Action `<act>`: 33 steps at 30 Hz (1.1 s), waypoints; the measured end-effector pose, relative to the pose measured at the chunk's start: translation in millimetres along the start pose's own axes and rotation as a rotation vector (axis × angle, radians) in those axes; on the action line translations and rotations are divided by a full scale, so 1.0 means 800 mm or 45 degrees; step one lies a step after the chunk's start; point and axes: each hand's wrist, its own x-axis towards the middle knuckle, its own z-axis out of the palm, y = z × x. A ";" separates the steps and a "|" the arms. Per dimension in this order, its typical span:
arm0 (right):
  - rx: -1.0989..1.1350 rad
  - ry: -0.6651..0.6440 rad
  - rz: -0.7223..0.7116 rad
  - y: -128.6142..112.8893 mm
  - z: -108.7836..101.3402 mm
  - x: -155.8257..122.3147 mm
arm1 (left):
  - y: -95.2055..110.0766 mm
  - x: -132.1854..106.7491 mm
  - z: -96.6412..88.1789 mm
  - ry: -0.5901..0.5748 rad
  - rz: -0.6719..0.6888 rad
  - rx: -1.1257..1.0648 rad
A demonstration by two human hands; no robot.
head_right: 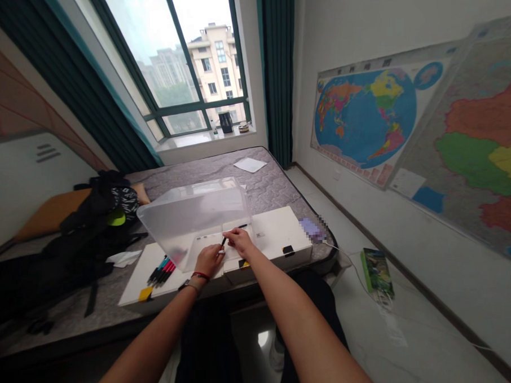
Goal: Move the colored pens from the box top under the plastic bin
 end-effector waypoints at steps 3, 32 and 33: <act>0.004 0.028 0.009 -0.002 0.002 -0.002 | 0.001 0.000 0.000 -0.018 -0.012 0.002; -0.247 -0.113 -0.056 0.011 0.003 0.003 | -0.003 0.001 0.007 0.029 -0.098 0.042; -0.283 -0.127 -0.055 0.012 0.004 0.003 | -0.003 0.001 0.007 0.038 -0.103 0.038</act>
